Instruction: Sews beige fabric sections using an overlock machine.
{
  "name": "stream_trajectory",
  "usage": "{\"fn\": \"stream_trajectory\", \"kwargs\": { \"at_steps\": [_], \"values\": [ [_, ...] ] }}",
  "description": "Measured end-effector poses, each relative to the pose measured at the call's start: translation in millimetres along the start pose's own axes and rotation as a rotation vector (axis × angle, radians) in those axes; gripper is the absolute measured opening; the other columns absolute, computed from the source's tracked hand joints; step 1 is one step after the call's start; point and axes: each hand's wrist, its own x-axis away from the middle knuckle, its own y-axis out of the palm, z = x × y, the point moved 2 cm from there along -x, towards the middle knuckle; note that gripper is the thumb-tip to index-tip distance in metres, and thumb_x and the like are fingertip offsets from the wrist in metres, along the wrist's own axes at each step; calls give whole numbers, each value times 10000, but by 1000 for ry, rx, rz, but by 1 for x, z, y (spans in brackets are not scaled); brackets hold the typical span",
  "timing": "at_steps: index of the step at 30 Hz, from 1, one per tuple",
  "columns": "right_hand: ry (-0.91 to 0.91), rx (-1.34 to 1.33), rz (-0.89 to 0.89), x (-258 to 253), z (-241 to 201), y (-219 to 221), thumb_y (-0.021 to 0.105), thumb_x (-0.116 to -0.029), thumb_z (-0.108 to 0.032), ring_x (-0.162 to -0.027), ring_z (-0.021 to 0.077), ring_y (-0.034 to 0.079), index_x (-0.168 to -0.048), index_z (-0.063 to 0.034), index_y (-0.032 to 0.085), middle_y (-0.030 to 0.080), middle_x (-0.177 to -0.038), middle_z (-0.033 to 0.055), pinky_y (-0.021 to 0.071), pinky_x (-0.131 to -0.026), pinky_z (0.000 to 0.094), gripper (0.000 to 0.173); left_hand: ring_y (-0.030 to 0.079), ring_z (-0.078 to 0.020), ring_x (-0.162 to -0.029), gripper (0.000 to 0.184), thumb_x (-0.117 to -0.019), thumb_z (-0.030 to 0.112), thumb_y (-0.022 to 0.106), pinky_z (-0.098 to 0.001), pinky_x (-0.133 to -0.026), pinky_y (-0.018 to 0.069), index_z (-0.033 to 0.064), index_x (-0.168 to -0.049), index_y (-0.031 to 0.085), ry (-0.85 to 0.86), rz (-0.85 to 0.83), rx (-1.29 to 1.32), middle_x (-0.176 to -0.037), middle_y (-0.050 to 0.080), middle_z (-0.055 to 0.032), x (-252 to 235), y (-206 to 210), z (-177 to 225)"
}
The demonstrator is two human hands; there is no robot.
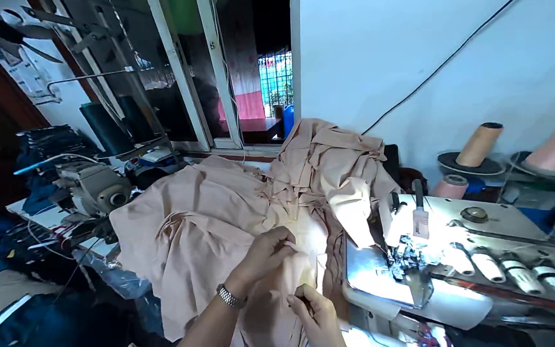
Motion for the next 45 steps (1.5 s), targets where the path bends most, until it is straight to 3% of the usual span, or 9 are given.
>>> {"fn": "stream_trajectory", "kwargs": {
  "at_steps": [4,8,14,19,25,27,33,39,45],
  "values": [
    [-101,156,297,-28,3,-4,533,-937,-118,-798,88,596,-873,-15,650,607,-870,63,524,-705,219,169,629,-142,-800,147,-997,198,639,-352,-726,561,74,-946,699,62,114,-157,-913,652,-35,-43,0,-7],
    [158,283,314,-37,18,-10,542,-929,-69,-952,232,630,-915,38,652,598,-1085,204,554,-792,334,154,655,-206,-840,118,-994,105,646,-404,-788,555,8,-983,711,-174,-78,-102,-951,686,-116,-68,38,-53],
    [230,220,336,-22,36,-1,479,-1011,-51,-922,210,651,-1193,132,564,638,-1026,206,555,-820,323,272,654,-185,-804,120,-940,36,709,-366,-795,553,-6,-1052,707,-401,-128,-5,-908,691,-114,-78,58,-85],
    [225,235,380,-22,38,2,475,-1018,-55,-915,181,651,-1193,130,570,642,-1021,199,548,-826,298,272,655,-189,-809,87,-945,92,719,-392,-792,546,38,-1013,733,-437,-161,-112,-898,700,-94,-78,62,-85],
    [164,129,264,-25,42,-1,738,-894,-176,-1135,239,567,-1042,87,610,510,-1313,280,515,-902,271,327,627,-240,-865,130,-1038,93,545,-432,-797,535,4,-1062,636,-252,-65,-23,-939,632,-136,-61,57,-78],
    [131,118,275,-26,40,-2,719,-896,-150,-1046,185,590,-936,52,642,562,-1219,228,521,-833,233,219,582,-201,-725,135,-1055,96,504,-395,-672,503,10,-1074,607,-225,-41,19,-814,600,-108,-58,46,-58],
    [-111,26,403,-1,23,-13,700,-901,-125,-670,-8,602,-805,-27,712,654,-758,0,517,-625,130,138,570,-79,-723,157,-1023,19,504,-268,-710,497,-42,-1122,609,-8,27,165,-812,625,-51,-72,40,-4],
    [-34,-188,410,49,-58,-89,732,-859,-3,-738,13,657,-843,-71,735,696,-800,-50,581,-691,187,71,623,-35,-820,206,-1028,7,493,-205,-764,521,-24,-1071,692,80,30,451,-941,695,-38,-55,82,75],
    [63,-106,389,84,-42,-127,745,-840,0,-756,25,651,-841,-66,748,698,-817,-34,566,-702,186,65,626,-53,-724,88,-939,-34,649,-197,-653,530,30,-986,688,91,27,562,-875,692,-28,-41,117,84]
  ]
}}
